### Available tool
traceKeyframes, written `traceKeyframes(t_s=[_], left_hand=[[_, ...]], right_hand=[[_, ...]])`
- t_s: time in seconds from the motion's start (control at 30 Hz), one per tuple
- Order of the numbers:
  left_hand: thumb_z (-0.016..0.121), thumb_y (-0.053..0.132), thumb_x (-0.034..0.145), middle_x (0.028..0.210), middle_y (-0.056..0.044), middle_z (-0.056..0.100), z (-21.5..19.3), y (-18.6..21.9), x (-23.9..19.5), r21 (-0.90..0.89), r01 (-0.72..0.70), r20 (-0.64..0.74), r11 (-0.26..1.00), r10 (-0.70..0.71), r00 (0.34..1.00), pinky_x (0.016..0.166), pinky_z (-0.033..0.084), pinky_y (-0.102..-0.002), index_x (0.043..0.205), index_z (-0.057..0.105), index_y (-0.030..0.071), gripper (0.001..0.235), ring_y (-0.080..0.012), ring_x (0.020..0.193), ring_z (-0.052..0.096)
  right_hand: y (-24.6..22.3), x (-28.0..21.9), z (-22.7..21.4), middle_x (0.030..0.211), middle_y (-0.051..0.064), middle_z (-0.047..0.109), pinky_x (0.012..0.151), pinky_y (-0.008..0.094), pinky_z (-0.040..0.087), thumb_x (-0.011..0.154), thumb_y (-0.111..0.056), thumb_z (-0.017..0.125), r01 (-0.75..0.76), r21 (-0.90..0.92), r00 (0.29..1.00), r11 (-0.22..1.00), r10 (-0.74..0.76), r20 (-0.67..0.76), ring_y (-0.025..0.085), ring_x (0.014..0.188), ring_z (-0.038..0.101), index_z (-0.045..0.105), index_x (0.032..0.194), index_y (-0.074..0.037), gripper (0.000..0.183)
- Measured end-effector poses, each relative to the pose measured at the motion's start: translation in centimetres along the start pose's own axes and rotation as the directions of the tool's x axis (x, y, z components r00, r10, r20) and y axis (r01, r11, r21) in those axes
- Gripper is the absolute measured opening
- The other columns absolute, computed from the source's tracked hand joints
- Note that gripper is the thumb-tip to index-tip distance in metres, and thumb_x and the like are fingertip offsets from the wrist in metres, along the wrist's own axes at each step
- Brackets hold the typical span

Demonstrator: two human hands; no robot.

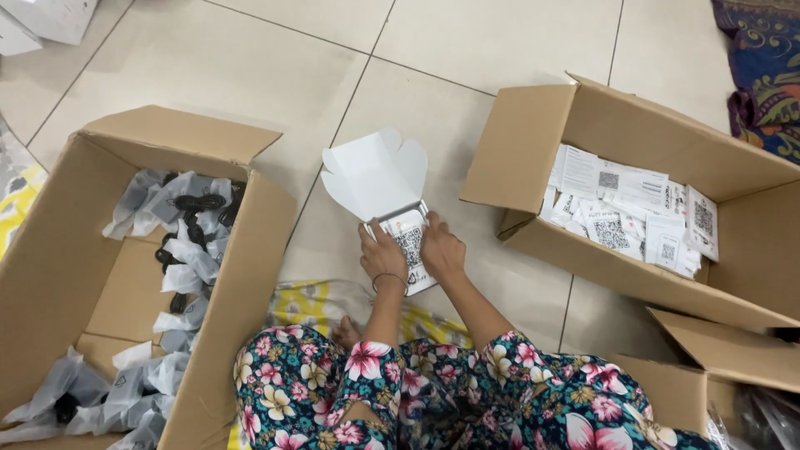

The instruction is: The person packs electronic components and devices into retail boxes while sitting on the floor.

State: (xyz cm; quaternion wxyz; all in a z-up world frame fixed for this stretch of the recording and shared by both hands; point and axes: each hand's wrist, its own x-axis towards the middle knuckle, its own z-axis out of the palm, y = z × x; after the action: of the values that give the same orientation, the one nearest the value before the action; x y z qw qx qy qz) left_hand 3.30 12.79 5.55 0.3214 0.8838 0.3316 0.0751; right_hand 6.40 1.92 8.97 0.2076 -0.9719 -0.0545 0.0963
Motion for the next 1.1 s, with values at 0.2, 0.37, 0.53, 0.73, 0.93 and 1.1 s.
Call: traceKeyframes(t_s=[0.2,0.37,0.53,0.73,0.93,1.1], left_hand=[[0.059,0.017,0.089,0.154,-0.02,0.042,-0.7,0.9,1.1,0.393,-0.42,-0.047,0.818,0.474,0.879,0.104,0.034,-0.061,0.129,0.059,0.01,0.041,-0.0399,0.141,0.039],[0.072,0.014,0.083,0.135,-0.007,0.06,1.6,13.9,-0.9,0.1,-0.886,-0.133,0.453,0.889,0.439,0.109,0.039,-0.052,0.113,0.065,0.012,0.03,-0.0307,0.131,0.051],[0.074,0.013,0.081,0.129,-0.013,0.062,9.4,29.4,-5.4,-0.215,-0.909,-0.123,0.357,0.913,0.388,0.1,0.044,-0.049,0.131,0.059,0.007,0.052,-0.0331,0.12,0.058],[0.064,0.018,0.093,0.136,-0.013,0.061,21.8,35.5,-6.3,0.104,-0.651,0.737,0.752,0.381,0.558,0.099,0.049,-0.048,0.134,0.058,0.01,0.043,-0.0317,0.128,0.057],[0.051,0.023,0.104,0.144,-0.006,0.064,29.6,34.1,-3.8,0.257,-0.577,0.835,0.775,0.123,0.537,0.104,0.047,-0.046,0.132,0.07,0.016,0.034,-0.0272,0.133,0.059],[0.05,0.022,0.104,0.146,-0.006,0.059,29.6,32.4,-3.9,0.292,-0.494,0.865,0.819,-0.006,0.502,0.104,0.047,-0.045,0.135,0.066,0.013,0.036,-0.0288,0.135,0.055]], right_hand=[[2.2,0.8,-1.7,0.102,0.024,0.071,0.081,0.054,0.053,0.103,-0.044,0.049,0.064,0.125,0.984,0.99,-0.084,0.155,0.044,0.092,0.068,0.043,0.137,-0.009,0.049],[9.0,2.6,-13.0,0.091,0.016,0.071,0.058,0.04,0.06,0.096,-0.01,0.045,-0.038,0.637,0.956,0.77,-0.157,0.247,0.027,0.073,0.072,0.053,0.129,0.0,0.035],[22.2,8.3,-23.6,0.087,0.022,0.076,0.07,0.04,0.061,0.095,-0.007,0.056,0.038,0.416,0.999,0.909,-0.02,-0.048,0.028,0.078,0.078,0.069,0.104,0.006,0.02],[34.4,13.5,-20.2,0.113,0.018,0.073,0.085,0.05,0.057,0.089,-0.036,0.071,-0.118,-0.382,0.968,0.916,0.192,0.16,0.037,0.105,0.07,0.072,0.112,-0.01,0.034],[37.9,15.9,-12.9,0.119,0.026,0.071,0.097,0.045,0.054,0.08,-0.031,0.083,-0.197,-0.411,0.912,0.89,0.32,0.257,0.037,0.113,0.069,0.05,0.131,0.007,0.071],[47.0,18.1,-4.5,0.12,0.03,0.069,0.088,0.046,0.062,0.087,-0.02,0.076,-0.193,-0.447,0.927,0.873,0.312,0.209,0.041,0.107,0.072,0.038,0.14,0.009,0.071]])
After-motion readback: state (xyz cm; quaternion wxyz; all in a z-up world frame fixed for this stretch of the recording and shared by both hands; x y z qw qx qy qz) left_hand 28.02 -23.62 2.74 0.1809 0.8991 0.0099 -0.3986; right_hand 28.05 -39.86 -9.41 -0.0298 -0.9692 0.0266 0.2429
